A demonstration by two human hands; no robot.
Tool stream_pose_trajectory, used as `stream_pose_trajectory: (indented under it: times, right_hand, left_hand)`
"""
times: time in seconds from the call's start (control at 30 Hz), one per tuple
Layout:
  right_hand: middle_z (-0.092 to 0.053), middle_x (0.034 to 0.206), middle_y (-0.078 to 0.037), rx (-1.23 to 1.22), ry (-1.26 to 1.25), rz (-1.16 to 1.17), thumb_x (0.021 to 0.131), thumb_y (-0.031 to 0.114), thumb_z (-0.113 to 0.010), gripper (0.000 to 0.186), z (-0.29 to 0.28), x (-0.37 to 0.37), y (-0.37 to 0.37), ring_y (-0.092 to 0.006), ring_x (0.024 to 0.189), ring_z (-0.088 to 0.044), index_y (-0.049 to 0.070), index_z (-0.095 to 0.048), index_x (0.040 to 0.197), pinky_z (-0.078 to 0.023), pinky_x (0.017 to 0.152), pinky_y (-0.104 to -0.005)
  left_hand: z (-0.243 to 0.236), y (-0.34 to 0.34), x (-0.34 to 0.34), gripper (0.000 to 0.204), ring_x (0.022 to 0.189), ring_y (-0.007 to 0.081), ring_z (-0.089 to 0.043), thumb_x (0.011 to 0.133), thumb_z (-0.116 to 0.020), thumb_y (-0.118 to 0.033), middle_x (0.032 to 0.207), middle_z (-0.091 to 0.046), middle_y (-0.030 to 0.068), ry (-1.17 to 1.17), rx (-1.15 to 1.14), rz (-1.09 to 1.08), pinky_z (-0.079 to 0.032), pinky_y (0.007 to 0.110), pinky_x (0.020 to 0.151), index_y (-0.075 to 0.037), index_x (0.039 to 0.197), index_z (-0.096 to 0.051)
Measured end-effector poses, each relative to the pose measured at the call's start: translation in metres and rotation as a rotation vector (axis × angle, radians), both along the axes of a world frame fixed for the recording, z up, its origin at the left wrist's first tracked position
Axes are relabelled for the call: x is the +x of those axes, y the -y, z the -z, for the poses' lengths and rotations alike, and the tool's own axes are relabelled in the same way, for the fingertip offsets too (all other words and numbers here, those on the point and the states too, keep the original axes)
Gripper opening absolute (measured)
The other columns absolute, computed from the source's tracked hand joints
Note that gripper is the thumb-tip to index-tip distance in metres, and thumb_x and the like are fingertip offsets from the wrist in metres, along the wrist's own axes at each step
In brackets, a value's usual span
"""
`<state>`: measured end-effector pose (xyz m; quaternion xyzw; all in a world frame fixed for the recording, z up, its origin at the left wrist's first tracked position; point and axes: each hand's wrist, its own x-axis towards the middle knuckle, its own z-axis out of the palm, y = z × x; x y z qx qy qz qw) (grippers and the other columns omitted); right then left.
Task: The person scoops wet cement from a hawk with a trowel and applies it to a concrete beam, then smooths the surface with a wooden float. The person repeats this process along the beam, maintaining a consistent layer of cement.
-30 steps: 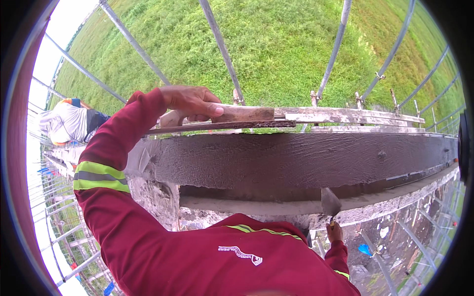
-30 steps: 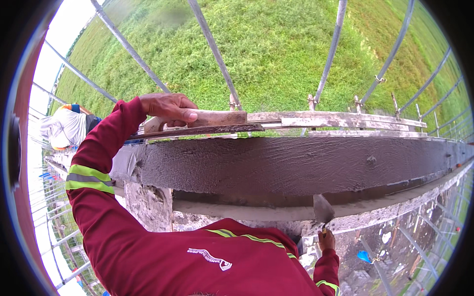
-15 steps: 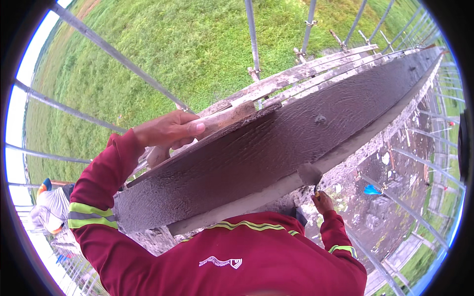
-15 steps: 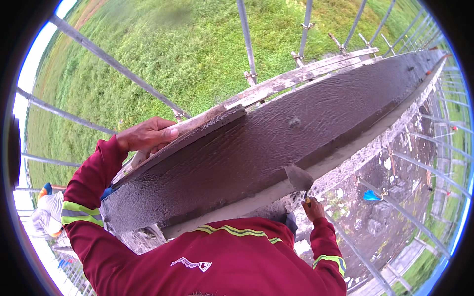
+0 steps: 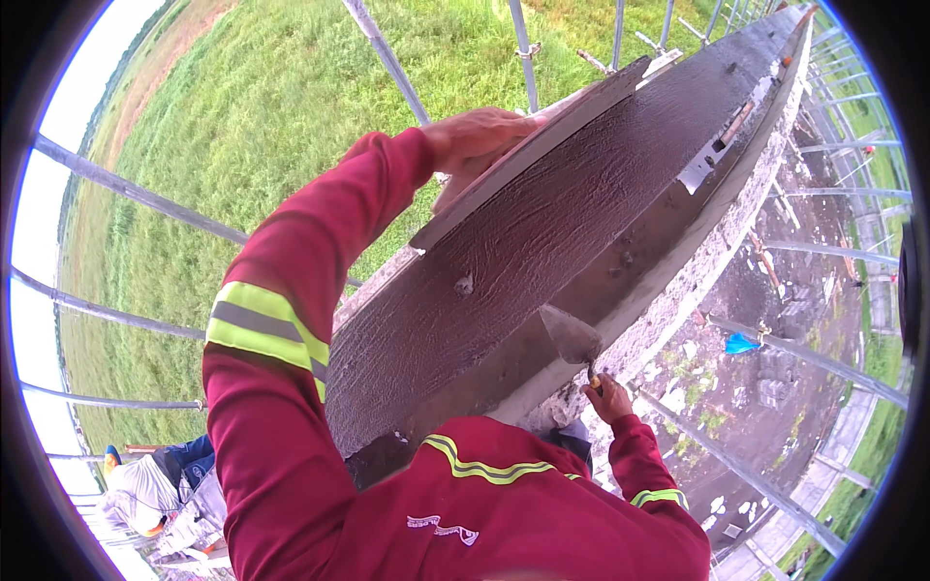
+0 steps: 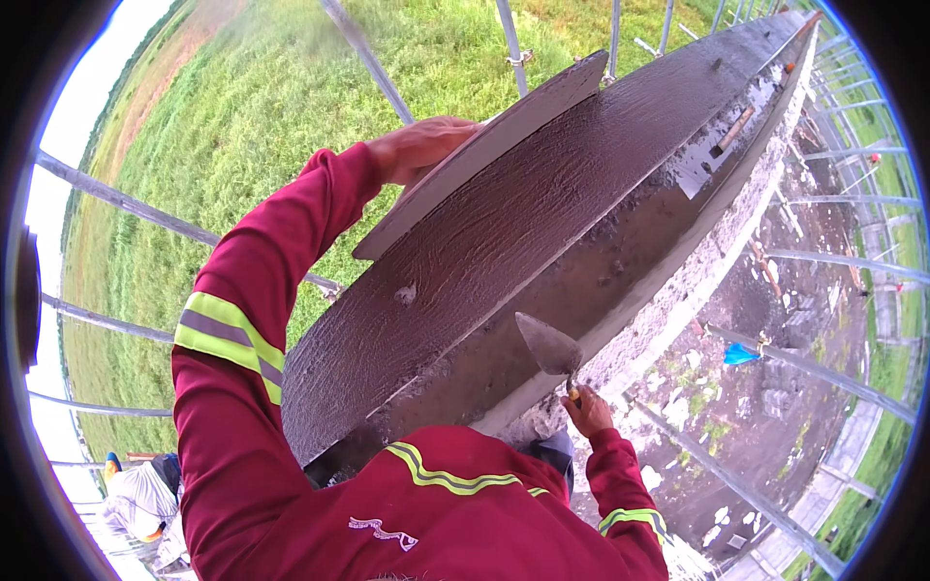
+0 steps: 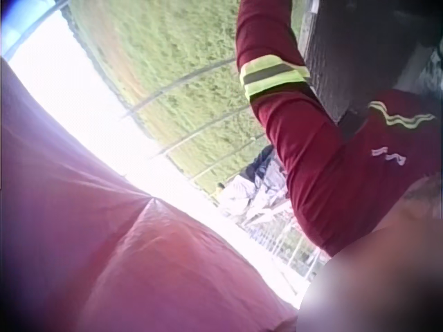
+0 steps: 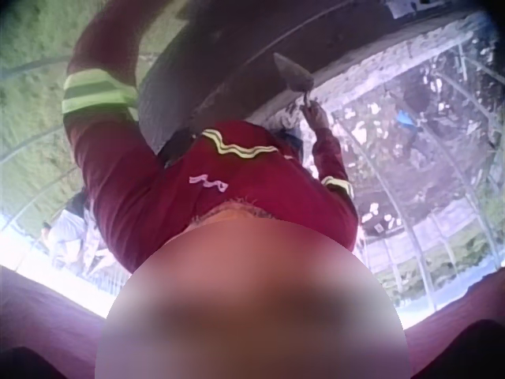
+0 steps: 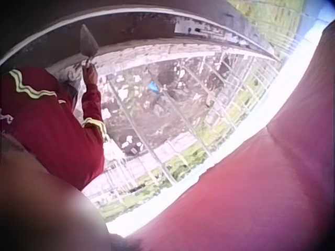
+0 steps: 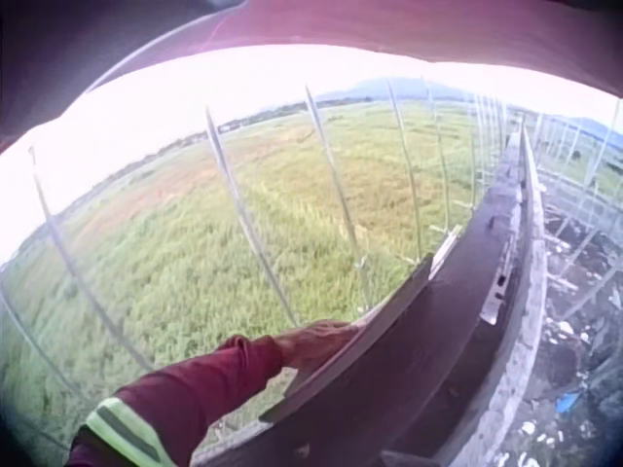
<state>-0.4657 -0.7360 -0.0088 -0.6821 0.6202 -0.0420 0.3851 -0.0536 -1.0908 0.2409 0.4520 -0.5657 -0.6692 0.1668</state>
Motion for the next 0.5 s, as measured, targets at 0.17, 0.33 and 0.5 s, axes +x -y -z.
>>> stream_pose_trajectory:
  times: [0.17, 0.33, 0.5]
  right_hand:
    - [-0.065, 0.094, -0.022, -0.053, -0.008, 0.029, 0.093, 0.041, -0.066, 0.041, 0.007, -0.007, 0.002, -0.0447, 0.089, -0.064, 0.001, -0.058, 0.101, -0.050, 0.075, -0.0522]
    - [-0.065, 0.091, -0.023, -0.115, 0.030, 0.004, 0.093, 0.037, -0.068, 0.039, 0.022, -0.011, -0.004, -0.0450, 0.083, -0.064, 0.000, -0.057, 0.101, -0.049, 0.071, -0.0509]
    - [-0.065, 0.095, -0.025, -0.094, -0.004, -0.158, 0.093, 0.038, -0.068, 0.044, 0.026, 0.001, -0.003, -0.0475, 0.086, -0.063, -0.001, -0.056, 0.111, -0.050, 0.073, -0.0537]
  left_hand:
    - [0.013, 0.021, -0.005, 0.052, 0.110, 0.0189, -0.062, 0.107, -0.043, -0.040, 0.126, -0.062, 0.0123, -0.038, -0.095, 0.118, -0.050, 0.032, 0.101, -0.002, 0.142, -0.050]
    - [0.017, -0.071, 0.068, 0.054, 0.107, 0.0124, -0.062, 0.105, -0.050, -0.042, 0.127, -0.064, 0.0054, -0.050, 0.158, 0.011, -0.053, 0.029, 0.097, -0.005, 0.144, -0.050]
    - [0.008, -0.211, 0.177, 0.060, 0.101, 0.0110, -0.063, 0.101, -0.055, -0.052, 0.116, -0.067, 0.0038, 0.317, 0.301, -0.035, -0.057, 0.030, 0.085, -0.008, 0.142, -0.054]
